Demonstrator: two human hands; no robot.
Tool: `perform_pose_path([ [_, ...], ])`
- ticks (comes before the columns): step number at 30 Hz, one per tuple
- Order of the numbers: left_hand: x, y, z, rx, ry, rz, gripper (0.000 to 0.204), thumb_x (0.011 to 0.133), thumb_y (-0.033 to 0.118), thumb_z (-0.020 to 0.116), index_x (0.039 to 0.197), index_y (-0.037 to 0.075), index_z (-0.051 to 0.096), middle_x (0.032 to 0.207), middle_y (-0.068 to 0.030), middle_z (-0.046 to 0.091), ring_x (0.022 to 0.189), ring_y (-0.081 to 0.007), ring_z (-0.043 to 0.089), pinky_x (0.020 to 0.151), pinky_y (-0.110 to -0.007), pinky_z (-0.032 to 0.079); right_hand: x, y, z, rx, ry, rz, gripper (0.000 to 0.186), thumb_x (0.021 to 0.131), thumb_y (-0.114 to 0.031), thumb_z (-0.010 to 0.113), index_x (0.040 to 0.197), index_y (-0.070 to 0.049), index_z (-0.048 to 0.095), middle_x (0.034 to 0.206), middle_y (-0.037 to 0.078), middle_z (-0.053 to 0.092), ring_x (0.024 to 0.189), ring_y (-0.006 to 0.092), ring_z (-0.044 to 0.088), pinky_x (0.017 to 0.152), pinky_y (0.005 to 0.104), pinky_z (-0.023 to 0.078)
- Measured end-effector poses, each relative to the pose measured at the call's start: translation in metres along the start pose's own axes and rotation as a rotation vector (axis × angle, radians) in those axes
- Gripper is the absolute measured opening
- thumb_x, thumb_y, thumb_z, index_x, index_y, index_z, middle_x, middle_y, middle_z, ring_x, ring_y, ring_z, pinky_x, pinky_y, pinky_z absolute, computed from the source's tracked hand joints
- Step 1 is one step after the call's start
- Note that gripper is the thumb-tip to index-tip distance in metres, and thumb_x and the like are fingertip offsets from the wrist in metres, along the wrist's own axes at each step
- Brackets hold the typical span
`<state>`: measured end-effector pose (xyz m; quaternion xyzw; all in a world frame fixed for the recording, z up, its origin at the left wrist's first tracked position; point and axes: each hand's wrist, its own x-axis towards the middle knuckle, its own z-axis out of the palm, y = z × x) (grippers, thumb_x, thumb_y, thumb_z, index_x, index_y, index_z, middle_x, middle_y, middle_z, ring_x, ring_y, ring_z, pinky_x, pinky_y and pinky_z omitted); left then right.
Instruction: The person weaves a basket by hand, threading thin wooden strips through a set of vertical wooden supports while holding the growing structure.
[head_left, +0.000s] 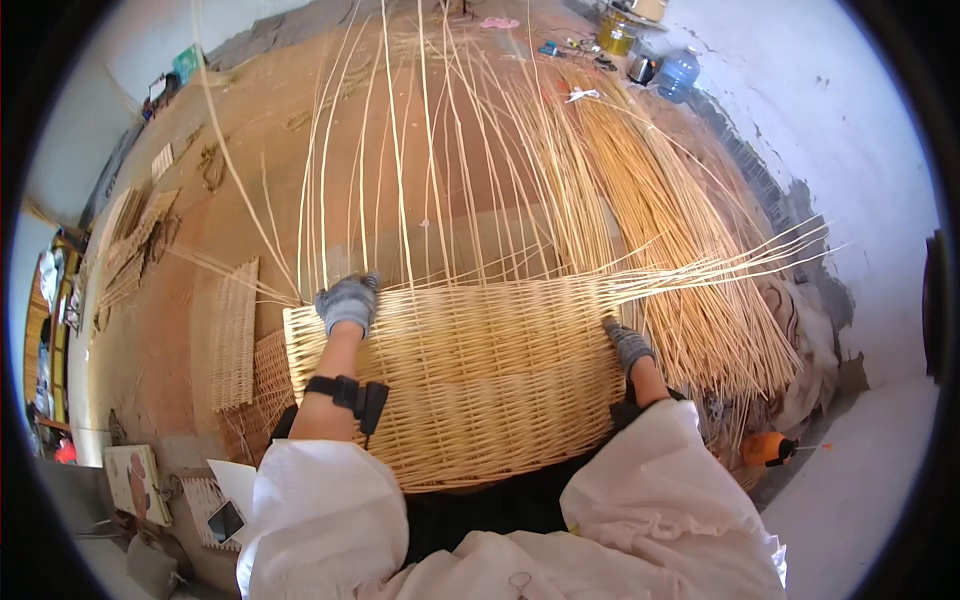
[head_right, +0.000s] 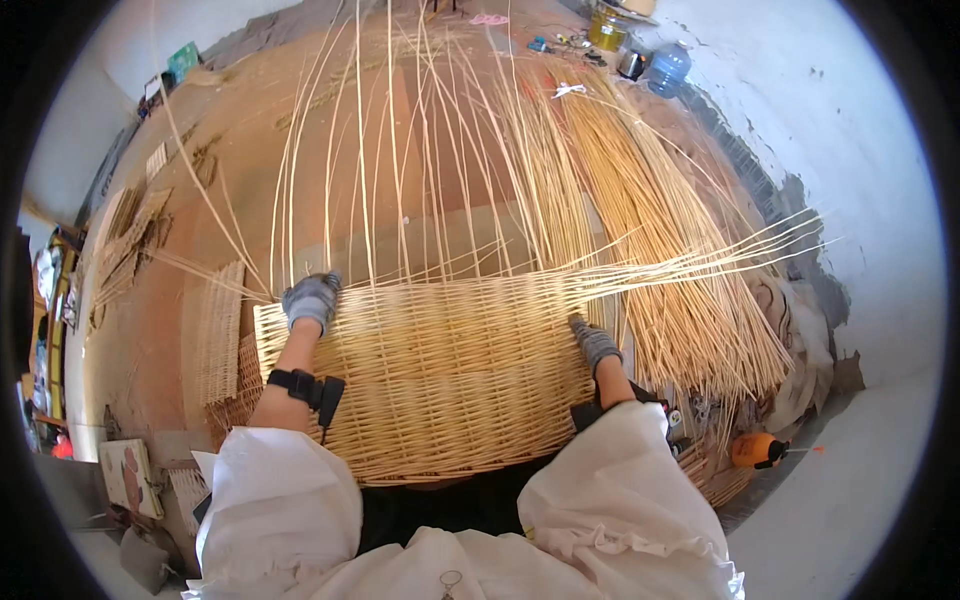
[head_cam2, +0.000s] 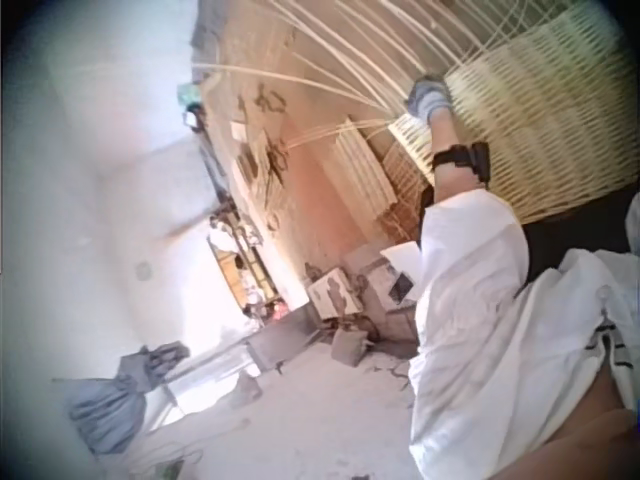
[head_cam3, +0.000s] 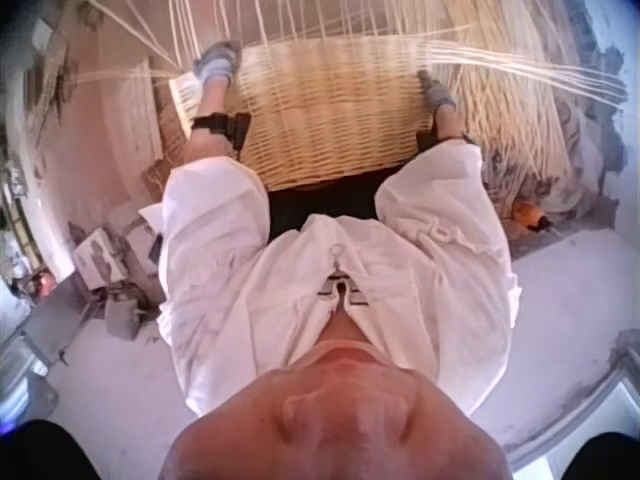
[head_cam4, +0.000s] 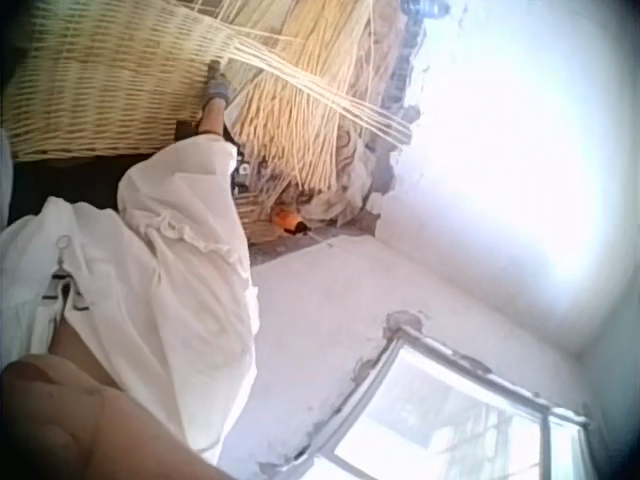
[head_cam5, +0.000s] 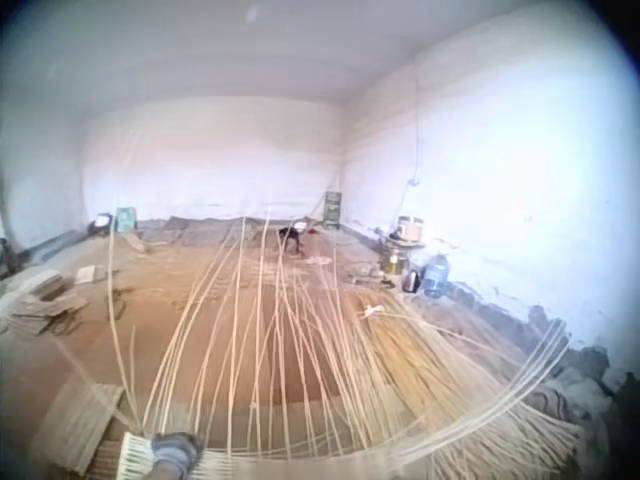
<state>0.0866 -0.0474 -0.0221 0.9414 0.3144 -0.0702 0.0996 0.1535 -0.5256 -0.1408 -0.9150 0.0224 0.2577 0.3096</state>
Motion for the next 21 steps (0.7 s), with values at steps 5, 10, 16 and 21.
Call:
perform_pose_path([
  [5, -0.077, -0.014, -0.071, -0.093, 0.306, -0.075, 0.044, 0.087, 0.045, 0.029, 0.094, 0.016, 0.063, 0.085, -0.0143, 0.062, 0.087, -0.0301, 0.058, 0.094, -0.043, 0.031, -0.062, -0.089, -0.026, 0.317, 0.212, 0.114, 0.051, 0.085, -0.032, 0.049, 0.120, 0.003, 0.041, 0.113, 0.018, 0.051, 0.106, 0.0236, 0.045, 0.089, 0.0277, 0.034],
  [10, -0.131, -0.029, -0.181, -0.408, 0.880, 0.123, 0.049, 0.087, 0.046, 0.034, 0.070, 0.007, 0.059, 0.065, -0.0158, 0.058, 0.066, -0.0324, 0.055, 0.082, -0.045, 0.037, -0.148, -0.150, -0.107, 0.806, 0.485, -0.404, 0.048, 0.079, -0.026, 0.061, 0.112, 0.005, 0.048, 0.092, 0.012, 0.059, 0.077, 0.0148, 0.055, 0.072, 0.0251, 0.044],
  [16, -0.167, -0.067, -0.247, -1.005, 0.945, 0.332, 0.034, 0.084, 0.033, 0.053, 0.086, 0.001, 0.062, 0.072, -0.0069, 0.059, 0.069, -0.0142, 0.052, 0.065, -0.027, 0.040, -0.230, -0.156, -0.160, -0.208, 1.159, -1.174, 0.037, 0.080, -0.015, 0.053, 0.112, 0.001, 0.046, 0.104, 0.015, 0.053, 0.092, 0.0233, 0.052, 0.078, 0.0324, 0.047],
  [21, -0.208, -0.059, -0.222, -0.657, 1.279, 0.199, 0.040, 0.081, 0.019, 0.055, 0.114, -0.002, 0.047, 0.112, -0.0192, 0.051, 0.107, -0.0304, 0.046, 0.093, -0.037, 0.034, -0.214, -0.149, -0.071, -2.432, 2.268, 0.096, 0.038, 0.087, -0.030, 0.041, 0.117, -0.005, 0.040, 0.107, 0.012, 0.049, 0.094, 0.0181, 0.050, 0.085, 0.0298, 0.045],
])
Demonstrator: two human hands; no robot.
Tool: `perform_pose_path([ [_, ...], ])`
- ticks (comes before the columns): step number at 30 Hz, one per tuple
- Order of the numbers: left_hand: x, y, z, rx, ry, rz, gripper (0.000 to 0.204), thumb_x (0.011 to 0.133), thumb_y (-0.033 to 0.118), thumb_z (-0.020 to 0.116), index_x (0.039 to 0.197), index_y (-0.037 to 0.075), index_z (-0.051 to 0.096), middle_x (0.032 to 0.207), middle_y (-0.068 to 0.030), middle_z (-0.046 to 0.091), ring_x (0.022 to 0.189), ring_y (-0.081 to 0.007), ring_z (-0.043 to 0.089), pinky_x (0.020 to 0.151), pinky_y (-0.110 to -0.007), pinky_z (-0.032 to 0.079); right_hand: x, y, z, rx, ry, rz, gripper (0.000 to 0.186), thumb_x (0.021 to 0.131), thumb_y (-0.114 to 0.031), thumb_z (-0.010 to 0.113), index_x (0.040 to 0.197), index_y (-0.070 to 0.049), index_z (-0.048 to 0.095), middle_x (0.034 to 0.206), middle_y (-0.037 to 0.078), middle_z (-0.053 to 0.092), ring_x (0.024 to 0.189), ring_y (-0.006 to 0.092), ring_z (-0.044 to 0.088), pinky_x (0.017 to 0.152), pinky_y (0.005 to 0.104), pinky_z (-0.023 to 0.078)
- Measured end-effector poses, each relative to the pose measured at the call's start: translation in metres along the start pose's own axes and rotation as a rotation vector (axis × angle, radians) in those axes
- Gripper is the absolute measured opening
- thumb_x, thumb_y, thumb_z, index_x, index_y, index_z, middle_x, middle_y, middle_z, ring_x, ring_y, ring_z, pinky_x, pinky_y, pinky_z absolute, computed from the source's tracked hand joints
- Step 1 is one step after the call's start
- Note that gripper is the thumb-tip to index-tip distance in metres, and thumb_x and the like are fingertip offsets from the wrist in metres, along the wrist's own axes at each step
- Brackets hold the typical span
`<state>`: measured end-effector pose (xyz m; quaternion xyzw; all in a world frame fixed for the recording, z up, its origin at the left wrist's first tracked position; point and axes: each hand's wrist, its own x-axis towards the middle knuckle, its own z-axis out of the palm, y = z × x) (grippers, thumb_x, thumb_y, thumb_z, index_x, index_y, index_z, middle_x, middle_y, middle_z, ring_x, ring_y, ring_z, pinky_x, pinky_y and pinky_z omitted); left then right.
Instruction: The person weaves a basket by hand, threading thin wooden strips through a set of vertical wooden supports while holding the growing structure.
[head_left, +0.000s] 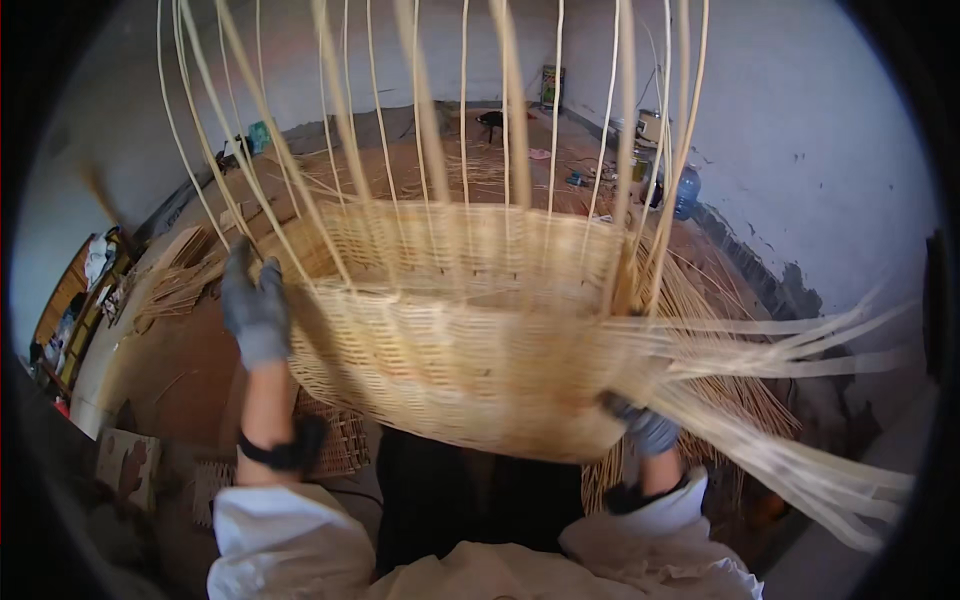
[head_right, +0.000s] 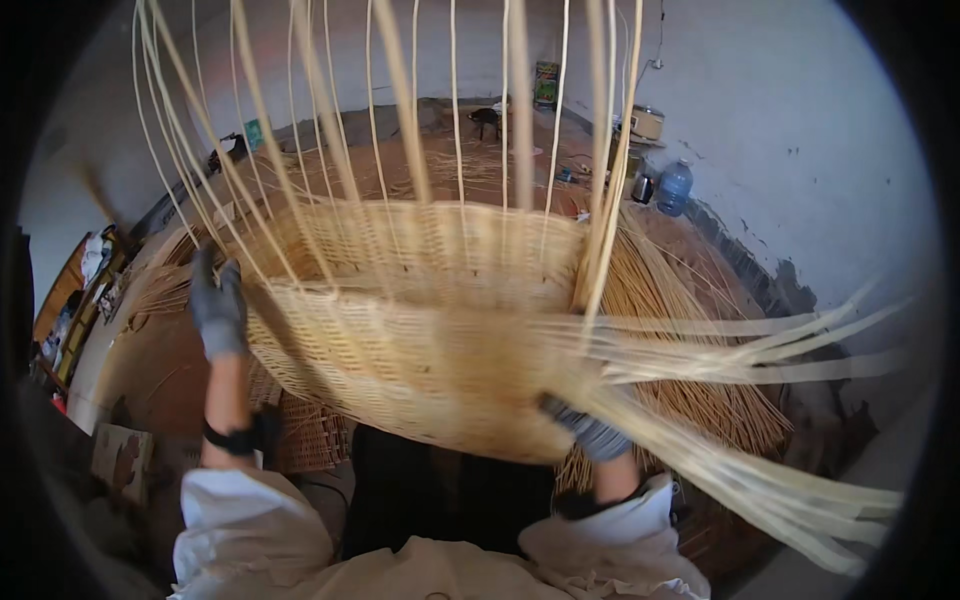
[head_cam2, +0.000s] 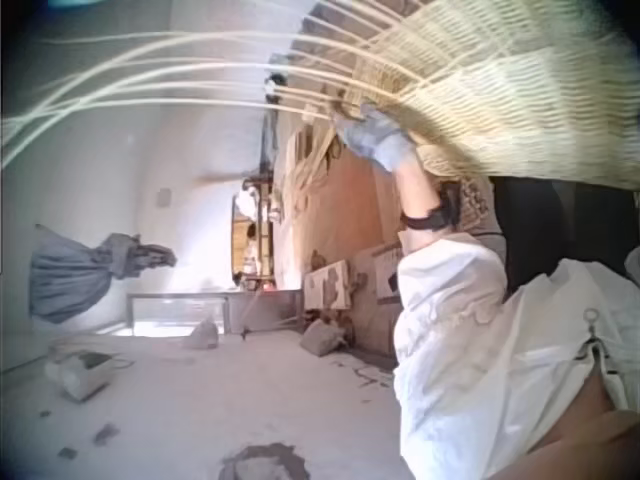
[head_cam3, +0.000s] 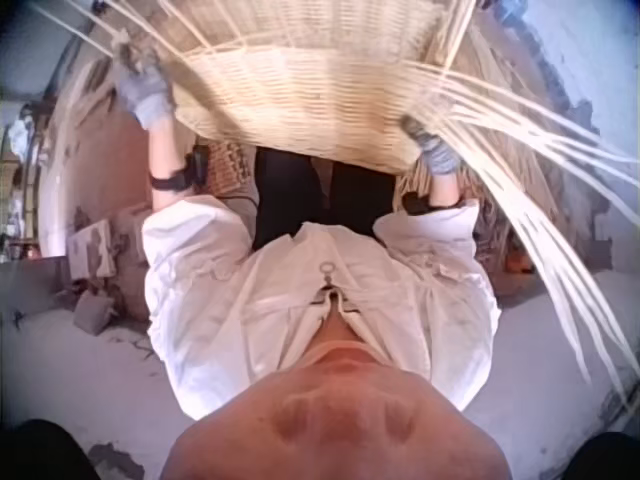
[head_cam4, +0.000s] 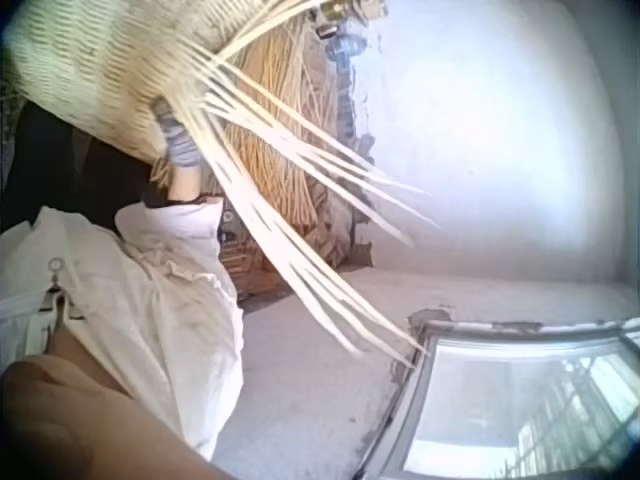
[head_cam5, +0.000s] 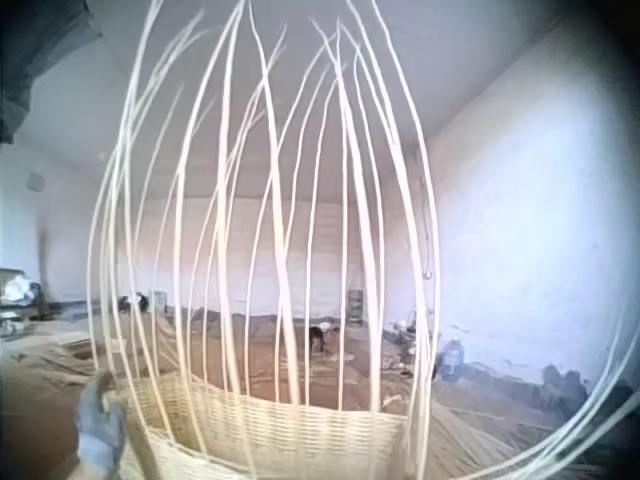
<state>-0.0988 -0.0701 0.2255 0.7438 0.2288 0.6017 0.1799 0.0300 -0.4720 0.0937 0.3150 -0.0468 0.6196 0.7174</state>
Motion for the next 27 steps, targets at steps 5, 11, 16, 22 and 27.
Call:
perform_pose_path([
  [5, -0.093, 0.174, -0.013, -0.364, -0.603, 0.842, 0.056, 0.070, 0.030, 0.065, 0.116, 0.006, 0.045, 0.109, -0.0134, 0.052, 0.104, -0.0233, 0.047, 0.085, -0.040, 0.037, 0.024, 0.065, -0.006, -1.267, 0.426, -0.485, 0.040, 0.086, -0.030, 0.046, 0.110, 0.001, 0.045, 0.099, 0.010, 0.052, 0.088, 0.0165, 0.053, 0.078, 0.0270, 0.047],
  [11, -0.070, 0.173, -0.005, -0.324, -1.189, 0.885, 0.060, 0.055, 0.037, 0.074, 0.104, 0.010, 0.053, 0.080, -0.0060, 0.059, 0.078, -0.0253, 0.055, 0.071, -0.038, 0.042, 0.033, 0.006, 0.065, -2.180, 0.515, -1.244, 0.036, 0.081, -0.032, 0.056, 0.101, -0.003, 0.056, 0.094, 0.008, 0.057, 0.084, 0.0151, 0.054, 0.074, 0.0267, 0.043],
  [16, -0.084, 0.202, -0.008, -0.350, -1.232, 1.029, 0.044, 0.060, 0.033, 0.069, 0.091, 0.008, 0.050, 0.070, -0.0093, 0.055, 0.064, -0.0281, 0.056, 0.058, -0.038, 0.045, 0.058, -0.119, 0.130, -2.145, 0.681, -1.141, 0.019, 0.081, -0.016, 0.056, 0.089, 0.002, 0.057, 0.076, 0.005, 0.058, 0.065, 0.0128, 0.051, 0.056, 0.0284, 0.043],
  [22, -0.127, 0.186, -0.023, -0.288, -0.853, 0.791, 0.045, 0.062, 0.032, 0.066, 0.097, 0.009, 0.050, 0.068, -0.0080, 0.052, 0.066, -0.0250, 0.055, 0.059, -0.042, 0.044, 0.064, -0.167, 0.139, -2.660, 0.809, -1.318, 0.022, 0.082, -0.018, 0.051, 0.087, 0.003, 0.058, 0.073, 0.010, 0.059, 0.062, 0.0197, 0.054, 0.056, 0.0307, 0.046],
  [27, -0.127, 0.193, -0.029, -0.184, -0.921, 0.962, 0.035, 0.066, 0.025, 0.058, 0.096, 0.008, 0.052, 0.070, -0.0074, 0.052, 0.073, -0.0223, 0.054, 0.068, -0.041, 0.041, 0.069, -0.133, 0.115, -2.364, 0.626, -1.290, 0.024, 0.081, -0.022, 0.055, 0.092, -0.002, 0.058, 0.082, 0.010, 0.061, 0.075, 0.0220, 0.058, 0.068, 0.0322, 0.048],
])
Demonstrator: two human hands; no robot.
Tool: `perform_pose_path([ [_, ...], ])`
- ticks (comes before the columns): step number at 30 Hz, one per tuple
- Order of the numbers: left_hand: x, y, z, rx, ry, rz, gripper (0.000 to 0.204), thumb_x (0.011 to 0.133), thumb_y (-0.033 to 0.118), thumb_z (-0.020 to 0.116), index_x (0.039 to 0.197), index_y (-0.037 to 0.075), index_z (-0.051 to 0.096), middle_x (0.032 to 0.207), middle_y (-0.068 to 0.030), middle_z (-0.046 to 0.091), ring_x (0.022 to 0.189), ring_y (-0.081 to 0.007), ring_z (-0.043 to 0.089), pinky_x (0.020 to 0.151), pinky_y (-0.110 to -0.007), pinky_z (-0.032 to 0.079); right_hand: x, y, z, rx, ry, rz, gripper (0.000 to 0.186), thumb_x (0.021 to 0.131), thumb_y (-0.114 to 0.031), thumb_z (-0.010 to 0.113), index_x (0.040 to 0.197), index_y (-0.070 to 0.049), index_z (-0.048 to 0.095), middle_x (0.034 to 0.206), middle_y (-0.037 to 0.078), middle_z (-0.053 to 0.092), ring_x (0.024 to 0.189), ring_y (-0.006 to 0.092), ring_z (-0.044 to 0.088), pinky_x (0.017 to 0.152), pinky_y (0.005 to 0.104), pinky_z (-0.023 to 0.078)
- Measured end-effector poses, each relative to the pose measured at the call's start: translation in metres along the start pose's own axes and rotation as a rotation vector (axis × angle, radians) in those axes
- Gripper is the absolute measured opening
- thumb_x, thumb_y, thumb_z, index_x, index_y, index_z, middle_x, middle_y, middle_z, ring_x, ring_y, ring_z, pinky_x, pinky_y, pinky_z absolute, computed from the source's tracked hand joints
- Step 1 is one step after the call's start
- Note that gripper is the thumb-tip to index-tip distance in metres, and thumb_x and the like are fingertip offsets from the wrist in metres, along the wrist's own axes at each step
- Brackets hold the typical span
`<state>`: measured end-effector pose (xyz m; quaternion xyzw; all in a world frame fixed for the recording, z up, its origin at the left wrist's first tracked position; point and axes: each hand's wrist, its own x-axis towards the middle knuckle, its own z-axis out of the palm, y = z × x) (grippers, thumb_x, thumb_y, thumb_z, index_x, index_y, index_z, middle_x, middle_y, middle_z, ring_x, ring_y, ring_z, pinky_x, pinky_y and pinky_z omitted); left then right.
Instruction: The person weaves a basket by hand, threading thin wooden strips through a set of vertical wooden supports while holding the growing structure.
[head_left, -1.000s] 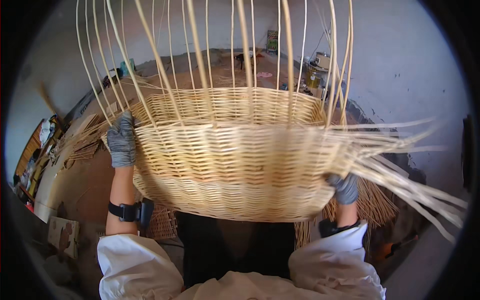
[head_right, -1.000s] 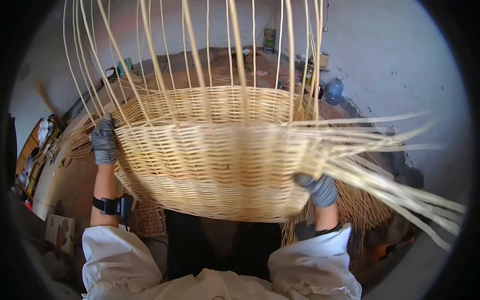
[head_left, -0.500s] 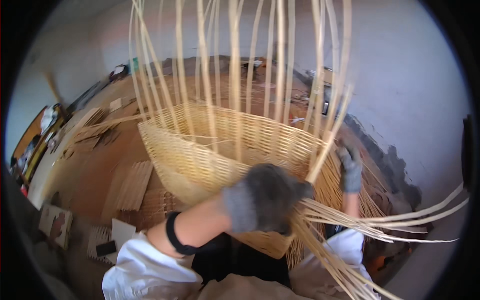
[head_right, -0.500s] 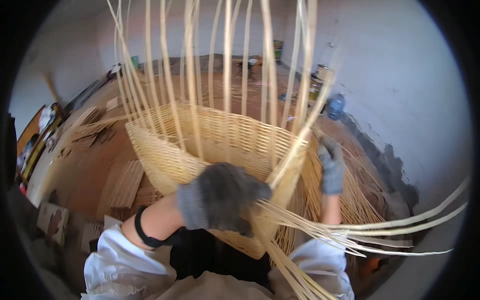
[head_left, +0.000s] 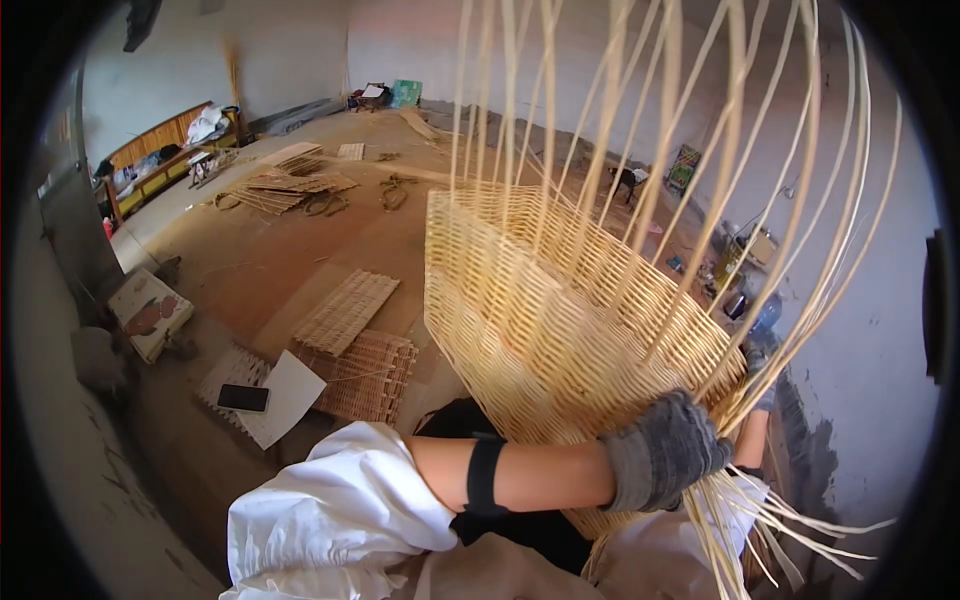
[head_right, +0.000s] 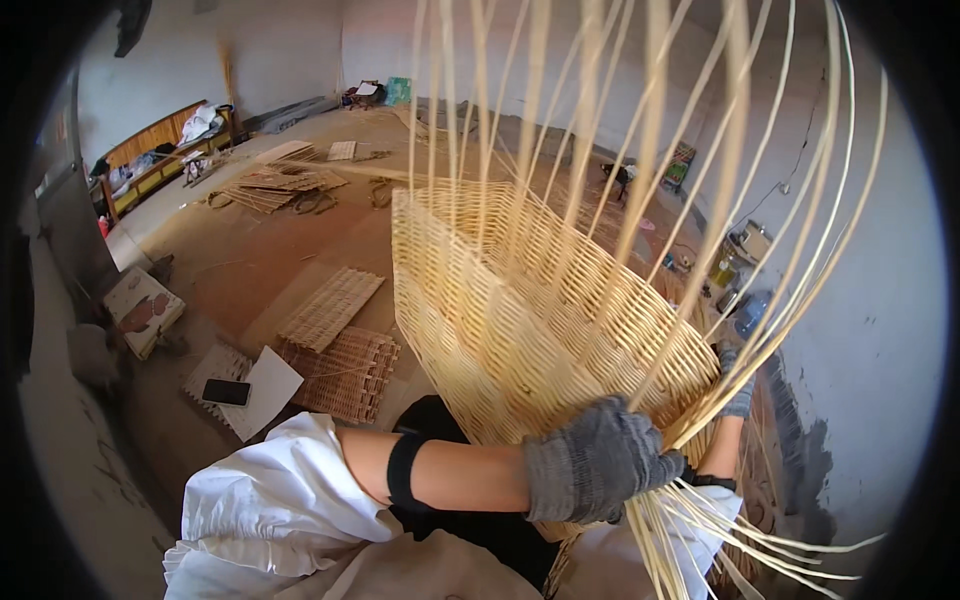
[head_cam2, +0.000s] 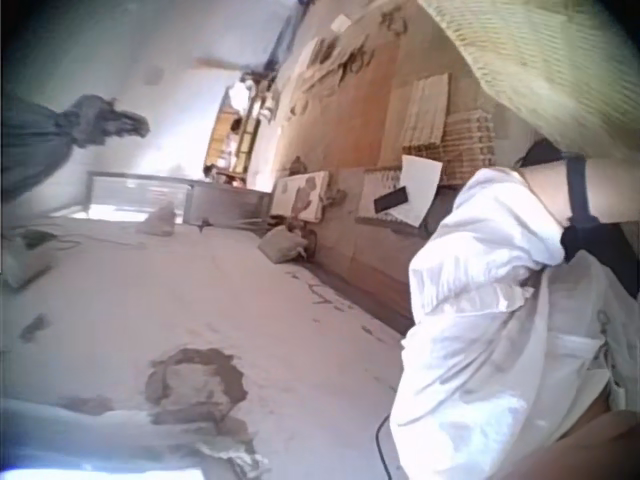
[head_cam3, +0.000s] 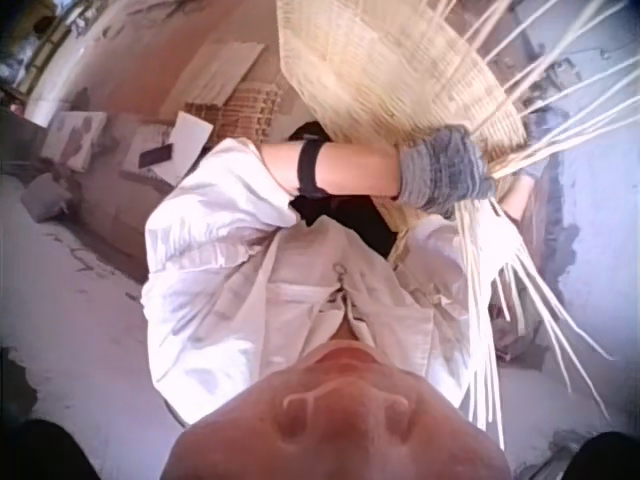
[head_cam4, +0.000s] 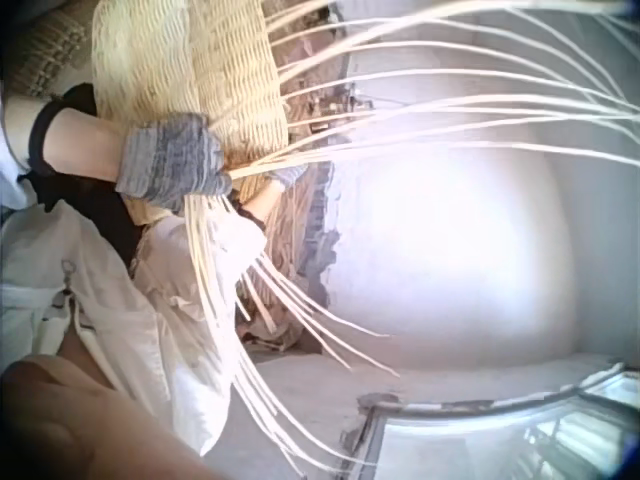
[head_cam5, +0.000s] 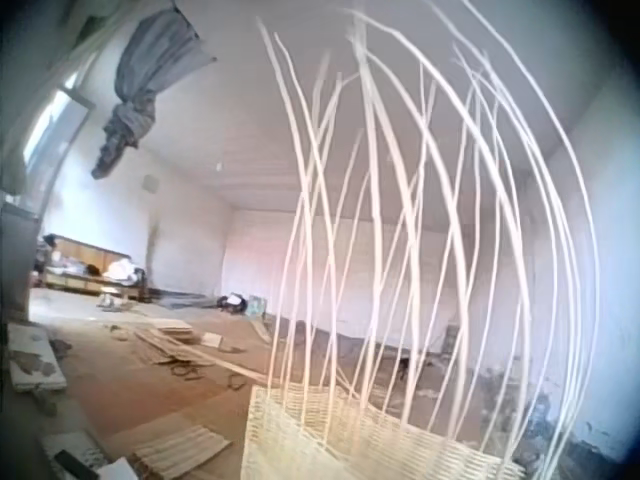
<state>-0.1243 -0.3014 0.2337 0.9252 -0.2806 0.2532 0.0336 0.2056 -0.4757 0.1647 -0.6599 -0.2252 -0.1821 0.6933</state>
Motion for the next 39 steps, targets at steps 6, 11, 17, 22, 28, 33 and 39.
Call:
perform_pose_path([
  [6, 0.032, -0.020, 0.005, -0.118, 0.381, 0.167, 0.034, 0.063, 0.029, 0.060, 0.086, 0.006, 0.052, 0.074, -0.0090, 0.054, 0.073, -0.0238, 0.053, 0.070, -0.038, 0.036, -0.024, -0.018, 0.008, 0.128, -0.023, 0.232, 0.024, 0.080, -0.023, 0.057, 0.093, -0.003, 0.058, 0.083, 0.010, 0.061, 0.077, 0.0221, 0.057, 0.070, 0.0326, 0.048],
  [11, 0.032, -0.071, -0.002, -0.060, 0.426, 0.095, 0.062, 0.063, 0.045, 0.062, 0.103, -0.001, 0.050, 0.097, -0.0182, 0.051, 0.094, -0.0296, 0.050, 0.091, -0.047, 0.030, -0.028, -0.020, 0.013, 0.296, -0.062, 0.392, 0.025, 0.079, -0.024, 0.058, 0.094, -0.004, 0.058, 0.085, 0.010, 0.061, 0.079, 0.0221, 0.057, 0.072, 0.0329, 0.048],
  [17, 0.008, -0.197, 0.081, -0.661, 0.531, -0.705, 0.092, 0.065, 0.034, 0.070, 0.132, -0.001, 0.017, 0.135, -0.0210, 0.023, 0.125, -0.0314, 0.023, 0.101, -0.031, 0.025, -0.025, -0.050, 0.101, 0.319, -0.319, 0.548, 0.027, 0.077, -0.025, 0.061, 0.097, -0.007, 0.058, 0.084, 0.008, 0.061, 0.080, 0.0208, 0.057, 0.072, 0.0337, 0.047],
  [22, -0.054, -0.236, 0.101, -0.892, 0.533, -0.913, 0.082, 0.065, 0.014, 0.070, 0.130, -0.001, 0.022, 0.116, -0.0201, 0.048, 0.107, -0.0262, 0.048, 0.090, -0.029, 0.038, -0.021, -0.048, 0.128, 0.051, -0.234, 0.447, 0.046, 0.073, -0.030, 0.067, 0.103, 0.002, 0.054, 0.086, 0.009, 0.059, 0.076, 0.0182, 0.056, 0.067, 0.0315, 0.046],
  [28, -0.073, -0.208, 0.080, -0.863, 0.607, -0.883, 0.061, 0.069, 0.006, 0.068, 0.121, -0.001, 0.036, 0.104, -0.0143, 0.055, 0.098, -0.0207, 0.052, 0.085, -0.028, 0.041, -0.048, -0.088, 0.133, 0.072, -0.194, 0.321, 0.039, 0.078, -0.027, 0.062, 0.105, 0.000, 0.053, 0.087, 0.009, 0.059, 0.075, 0.0163, 0.056, 0.063, 0.0301, 0.046],
  [33, -0.119, -0.195, 0.110, -0.794, 0.569, -0.989, 0.066, 0.068, 0.008, 0.069, 0.123, -0.002, 0.034, 0.107, -0.0148, 0.054, 0.099, -0.0225, 0.051, 0.086, -0.028, 0.041, -0.102, -0.060, 0.139, 0.148, -0.218, 0.570, 0.050, 0.075, -0.032, 0.065, 0.109, 0.002, 0.050, 0.092, 0.008, 0.058, 0.081, 0.0187, 0.056, 0.068, 0.0298, 0.046],
  [39, -0.145, -0.205, 0.187, -1.110, 0.468, -0.936, 0.070, 0.070, 0.012, 0.070, 0.125, -0.004, 0.031, 0.114, -0.0170, 0.049, 0.104, -0.0214, 0.047, 0.087, -0.026, 0.039, -0.143, 0.059, 0.125, -0.187, -0.111, 0.496, 0.042, 0.079, -0.027, 0.061, 0.112, -0.003, 0.050, 0.089, 0.009, 0.056, 0.078, 0.0164, 0.052, 0.071, 0.0279, 0.042],
])
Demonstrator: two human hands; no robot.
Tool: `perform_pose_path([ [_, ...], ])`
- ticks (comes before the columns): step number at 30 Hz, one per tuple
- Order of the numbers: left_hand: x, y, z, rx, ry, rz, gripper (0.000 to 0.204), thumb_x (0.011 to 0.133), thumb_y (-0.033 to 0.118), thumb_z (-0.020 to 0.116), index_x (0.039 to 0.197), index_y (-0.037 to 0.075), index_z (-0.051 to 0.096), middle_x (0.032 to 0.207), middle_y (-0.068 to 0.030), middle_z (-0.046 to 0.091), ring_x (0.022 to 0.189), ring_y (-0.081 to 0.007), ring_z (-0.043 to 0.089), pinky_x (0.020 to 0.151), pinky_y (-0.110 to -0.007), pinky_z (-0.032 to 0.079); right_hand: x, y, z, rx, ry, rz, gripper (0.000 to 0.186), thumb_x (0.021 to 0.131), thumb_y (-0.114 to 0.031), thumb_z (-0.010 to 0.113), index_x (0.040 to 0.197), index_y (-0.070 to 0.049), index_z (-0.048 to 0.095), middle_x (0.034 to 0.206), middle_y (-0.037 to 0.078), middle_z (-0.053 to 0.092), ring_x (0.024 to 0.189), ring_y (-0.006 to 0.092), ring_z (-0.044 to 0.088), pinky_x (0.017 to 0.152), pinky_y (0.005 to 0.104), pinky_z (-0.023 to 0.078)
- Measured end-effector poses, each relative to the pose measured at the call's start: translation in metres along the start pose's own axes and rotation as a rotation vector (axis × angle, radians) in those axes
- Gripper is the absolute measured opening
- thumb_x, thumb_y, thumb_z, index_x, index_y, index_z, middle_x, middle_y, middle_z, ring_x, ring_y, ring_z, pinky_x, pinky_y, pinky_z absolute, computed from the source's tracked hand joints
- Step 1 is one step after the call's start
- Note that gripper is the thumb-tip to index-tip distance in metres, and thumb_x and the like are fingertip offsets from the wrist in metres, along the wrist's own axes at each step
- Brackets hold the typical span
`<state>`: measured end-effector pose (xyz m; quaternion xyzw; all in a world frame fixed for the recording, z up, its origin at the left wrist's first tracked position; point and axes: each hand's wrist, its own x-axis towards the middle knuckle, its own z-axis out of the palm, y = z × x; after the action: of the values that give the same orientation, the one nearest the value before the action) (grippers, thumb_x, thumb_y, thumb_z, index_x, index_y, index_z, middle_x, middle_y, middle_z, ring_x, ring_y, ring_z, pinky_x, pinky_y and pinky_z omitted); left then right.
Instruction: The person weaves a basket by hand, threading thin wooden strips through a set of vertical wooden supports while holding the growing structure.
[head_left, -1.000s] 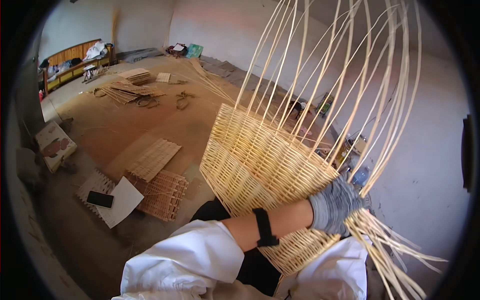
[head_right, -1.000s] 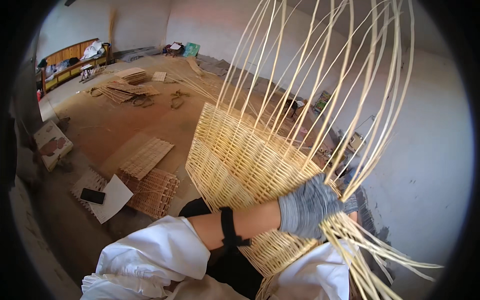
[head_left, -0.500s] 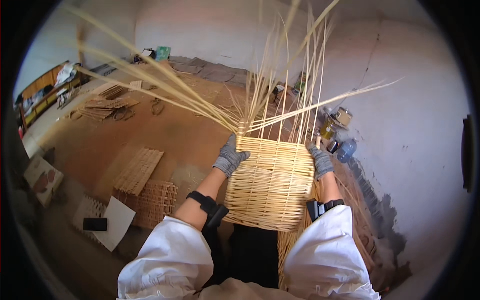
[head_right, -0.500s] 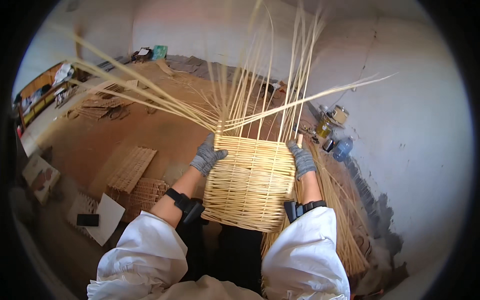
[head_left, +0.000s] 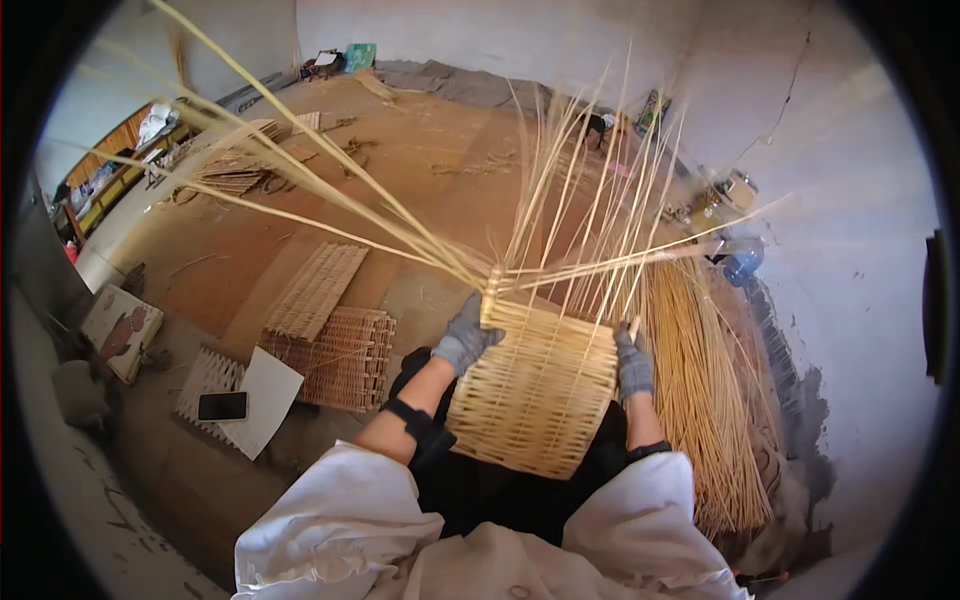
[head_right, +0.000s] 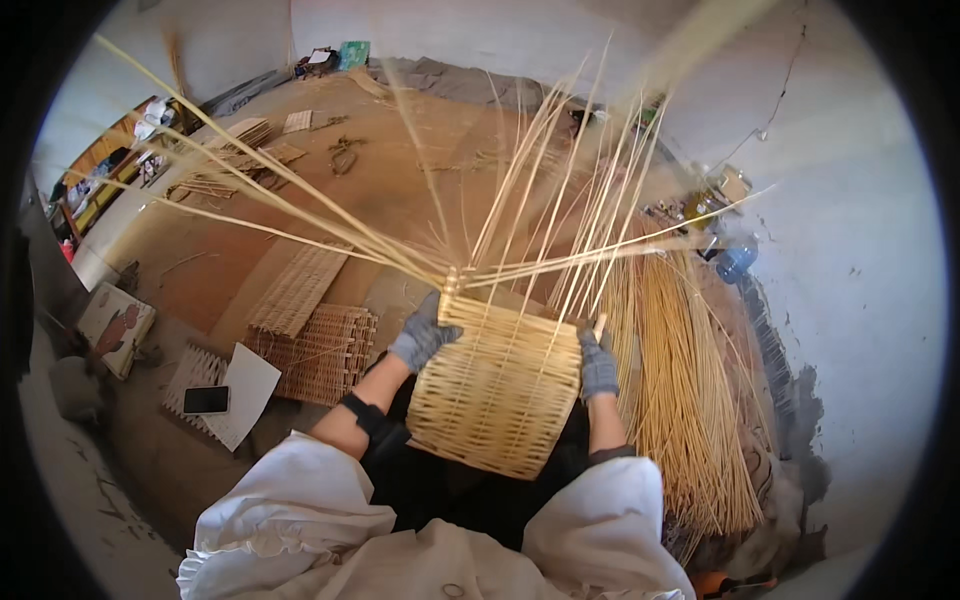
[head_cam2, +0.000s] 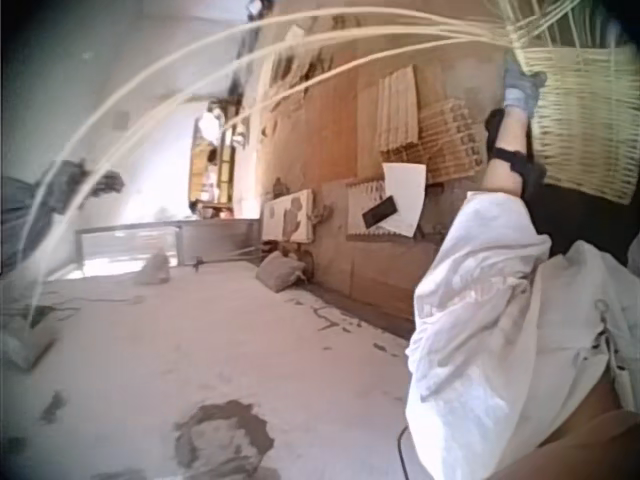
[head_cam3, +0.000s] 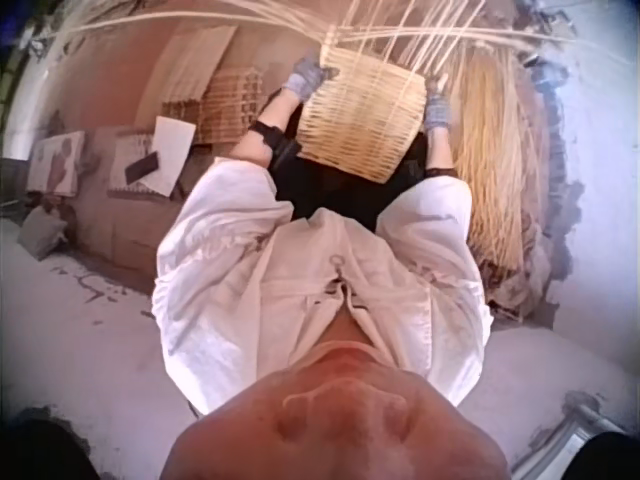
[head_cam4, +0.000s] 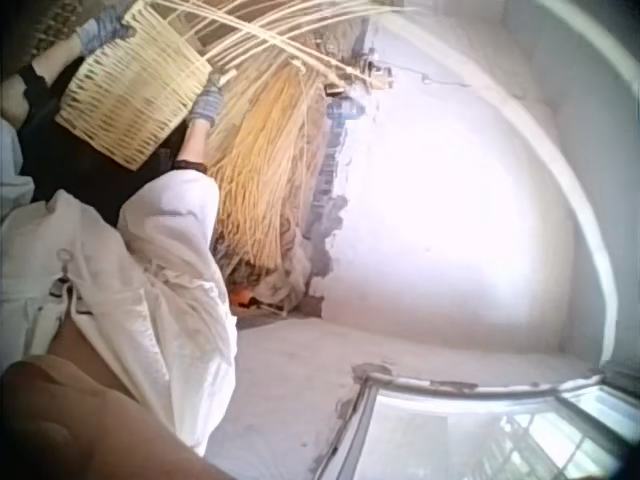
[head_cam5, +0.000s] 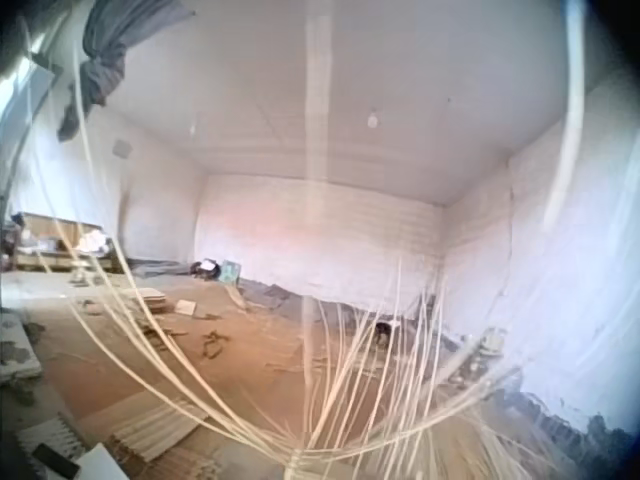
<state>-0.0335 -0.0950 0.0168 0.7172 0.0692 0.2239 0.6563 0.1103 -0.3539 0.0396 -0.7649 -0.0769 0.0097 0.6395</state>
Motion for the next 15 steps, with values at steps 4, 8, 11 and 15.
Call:
perform_pose_path([
  [4, 0.018, 0.054, -0.019, 0.404, -0.029, -0.466, 0.065, 0.066, 0.010, 0.072, 0.120, -0.002, 0.037, 0.113, -0.0122, 0.050, 0.103, -0.0184, 0.047, 0.087, -0.027, 0.039, -0.046, -0.071, 0.037, -0.402, 0.121, -0.398, 0.025, 0.083, -0.018, 0.054, 0.102, -0.001, 0.054, 0.080, 0.009, 0.057, 0.067, 0.0175, 0.052, 0.062, 0.0276, 0.043],
  [8, 0.026, 0.011, -0.015, 0.087, -0.001, -0.099, 0.052, 0.065, 0.024, 0.074, 0.100, -0.006, 0.050, 0.086, -0.0142, 0.060, 0.079, -0.0220, 0.057, 0.074, -0.028, 0.045, -0.006, -0.072, 0.077, 0.570, -0.287, 0.114, 0.013, 0.081, -0.010, 0.057, 0.090, -0.002, 0.055, 0.076, 0.005, 0.057, 0.065, 0.0126, 0.053, 0.059, 0.0237, 0.047],
  [11, 0.013, 0.002, -0.017, -0.150, 0.004, -0.090, 0.063, 0.065, 0.016, 0.073, 0.116, -0.002, 0.042, 0.104, -0.0106, 0.054, 0.094, -0.0201, 0.051, 0.080, -0.027, 0.043, 0.011, -0.098, 0.107, 0.659, -0.096, -0.006, 0.012, 0.079, -0.008, 0.059, 0.089, -0.002, 0.054, 0.076, 0.004, 0.056, 0.065, 0.0129, 0.053, 0.059, 0.0242, 0.047],
  [15, 0.007, 0.045, -0.019, -0.011, -0.076, -0.252, 0.074, 0.063, 0.009, 0.072, 0.127, 0.006, 0.033, 0.121, -0.0069, 0.043, 0.109, -0.0210, 0.041, 0.089, -0.029, 0.039, 0.043, -0.108, 0.119, 0.195, -0.247, -0.384, 0.012, 0.080, -0.010, 0.057, 0.089, -0.002, 0.055, 0.071, 0.004, 0.054, 0.065, 0.0123, 0.052, 0.061, 0.0236, 0.046],
])
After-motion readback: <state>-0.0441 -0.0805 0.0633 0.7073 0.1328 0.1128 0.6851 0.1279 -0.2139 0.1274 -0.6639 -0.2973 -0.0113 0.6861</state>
